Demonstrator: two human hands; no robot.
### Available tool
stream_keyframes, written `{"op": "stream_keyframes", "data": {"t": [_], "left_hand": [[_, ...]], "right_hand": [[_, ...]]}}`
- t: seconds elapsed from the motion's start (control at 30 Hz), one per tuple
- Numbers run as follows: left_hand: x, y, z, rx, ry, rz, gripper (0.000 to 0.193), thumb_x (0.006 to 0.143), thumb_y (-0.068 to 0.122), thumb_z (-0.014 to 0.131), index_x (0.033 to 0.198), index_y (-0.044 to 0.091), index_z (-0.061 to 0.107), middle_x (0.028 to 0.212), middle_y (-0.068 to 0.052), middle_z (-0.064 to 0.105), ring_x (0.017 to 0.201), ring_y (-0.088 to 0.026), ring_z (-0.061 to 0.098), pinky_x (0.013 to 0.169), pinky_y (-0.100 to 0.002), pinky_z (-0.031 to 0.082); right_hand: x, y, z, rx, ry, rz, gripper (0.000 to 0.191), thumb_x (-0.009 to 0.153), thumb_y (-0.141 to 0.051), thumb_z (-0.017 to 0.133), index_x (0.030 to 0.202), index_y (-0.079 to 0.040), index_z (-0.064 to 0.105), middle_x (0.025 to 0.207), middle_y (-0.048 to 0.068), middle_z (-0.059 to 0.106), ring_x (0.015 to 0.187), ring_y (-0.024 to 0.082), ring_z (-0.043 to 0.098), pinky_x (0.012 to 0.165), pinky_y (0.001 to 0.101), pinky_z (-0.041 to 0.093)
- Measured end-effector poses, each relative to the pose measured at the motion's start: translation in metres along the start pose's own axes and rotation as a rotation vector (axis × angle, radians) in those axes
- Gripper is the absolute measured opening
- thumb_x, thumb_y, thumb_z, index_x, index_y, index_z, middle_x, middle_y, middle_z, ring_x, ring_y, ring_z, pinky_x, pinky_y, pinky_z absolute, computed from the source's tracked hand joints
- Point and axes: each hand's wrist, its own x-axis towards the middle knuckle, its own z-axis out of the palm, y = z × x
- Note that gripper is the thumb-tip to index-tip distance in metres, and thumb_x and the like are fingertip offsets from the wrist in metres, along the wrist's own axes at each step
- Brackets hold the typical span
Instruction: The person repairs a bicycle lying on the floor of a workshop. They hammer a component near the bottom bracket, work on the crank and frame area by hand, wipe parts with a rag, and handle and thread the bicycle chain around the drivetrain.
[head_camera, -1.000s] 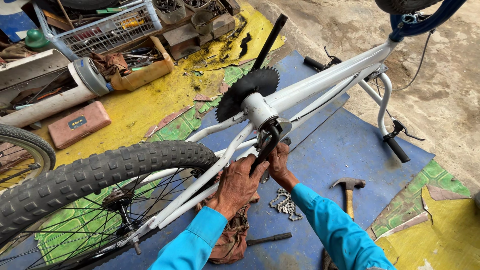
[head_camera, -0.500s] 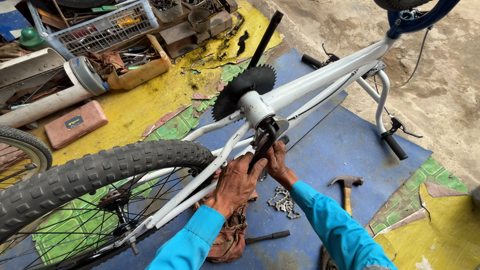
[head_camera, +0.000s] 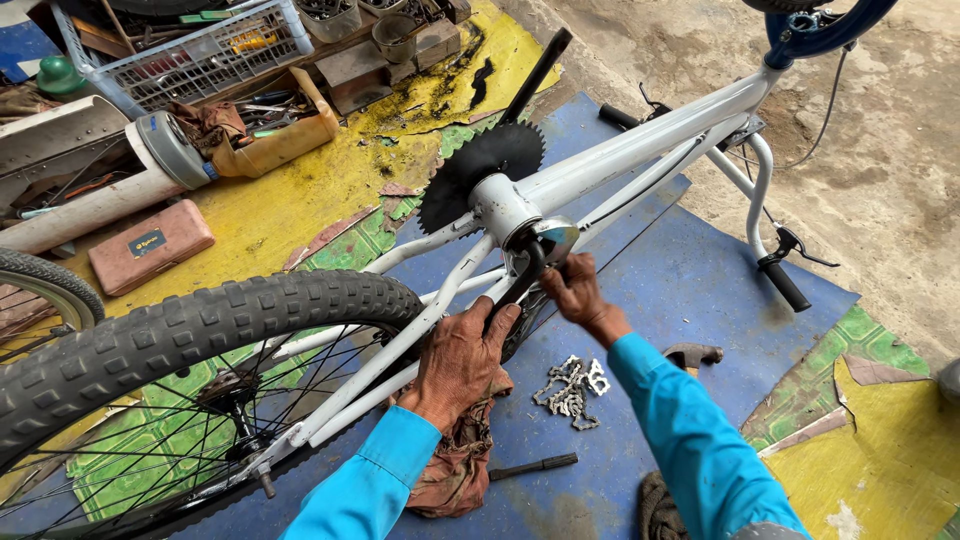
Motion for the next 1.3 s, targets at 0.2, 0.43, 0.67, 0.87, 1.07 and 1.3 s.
{"op": "stream_keyframes", "data": {"t": [0.2, 0.43, 0.67, 0.87, 1.07, 1.3], "left_hand": [[-0.004, 0.004, -0.003, 0.118, 0.074, 0.030, 0.042, 0.102, 0.044, 0.055, 0.092, 0.004, 0.064, 0.059, -0.016, 0.063, 0.050, -0.032, 0.064, 0.048, -0.049, 0.047], [-0.008, 0.002, -0.004, 0.140, 0.126, 0.074, 0.040, 0.102, 0.041, 0.057, 0.091, 0.004, 0.064, 0.059, -0.014, 0.062, 0.048, -0.031, 0.062, 0.046, -0.048, 0.045], [-0.009, 0.000, -0.001, 0.172, 0.128, 0.066, 0.039, 0.103, 0.041, 0.057, 0.091, 0.004, 0.063, 0.063, -0.015, 0.065, 0.052, -0.032, 0.065, 0.049, -0.048, 0.047], [-0.006, 0.000, 0.005, 0.116, 0.105, 0.072, 0.039, 0.102, 0.041, 0.057, 0.093, 0.003, 0.062, 0.071, -0.018, 0.069, 0.063, -0.038, 0.068, 0.053, -0.048, 0.053], [-0.004, -0.002, 0.008, 0.130, 0.076, -0.003, 0.044, 0.104, 0.045, 0.051, 0.094, 0.004, 0.063, 0.072, -0.019, 0.069, 0.064, -0.037, 0.070, 0.057, -0.049, 0.053], [-0.004, -0.005, 0.005, 0.131, 0.042, -0.033, 0.046, 0.103, 0.049, 0.050, 0.096, 0.006, 0.065, 0.064, -0.015, 0.067, 0.056, -0.033, 0.068, 0.053, -0.047, 0.053]], "right_hand": [[0.024, -0.020, -0.048, -0.145, -0.161, -0.016, 0.046, 0.100, -0.047, 0.064, 0.087, -0.003, 0.069, 0.049, 0.005, 0.046, 0.040, 0.016, 0.047, 0.044, 0.0351, 0.037], [0.028, -0.029, -0.046, -0.165, -0.155, -0.001, 0.047, 0.098, -0.049, 0.065, 0.089, -0.003, 0.071, 0.046, 0.004, 0.044, 0.037, 0.014, 0.044, 0.041, 0.0340, 0.033], [0.009, -0.022, -0.043, -0.168, -0.082, -0.056, 0.045, 0.104, -0.043, 0.060, 0.097, -0.001, 0.069, 0.053, 0.003, 0.049, 0.041, 0.012, 0.046, 0.043, 0.0324, 0.035], [-0.035, -0.012, 0.015, 0.199, 0.073, 0.165, 0.046, 0.110, -0.040, 0.053, 0.078, -0.006, 0.059, 0.053, -0.003, 0.053, 0.043, 0.009, 0.053, 0.041, 0.0274, 0.041], [-0.048, -0.015, 0.069, 0.415, 0.226, 0.291, 0.046, 0.110, -0.040, 0.051, 0.085, -0.003, 0.059, 0.058, -0.001, 0.055, 0.046, 0.009, 0.051, 0.041, 0.0269, 0.038], [-0.038, -0.012, 0.092, 0.292, 0.345, 0.179, 0.049, 0.113, -0.043, 0.048, 0.096, 0.000, 0.064, 0.081, 0.001, 0.063, 0.074, 0.009, 0.054, 0.063, 0.0285, 0.045]]}}
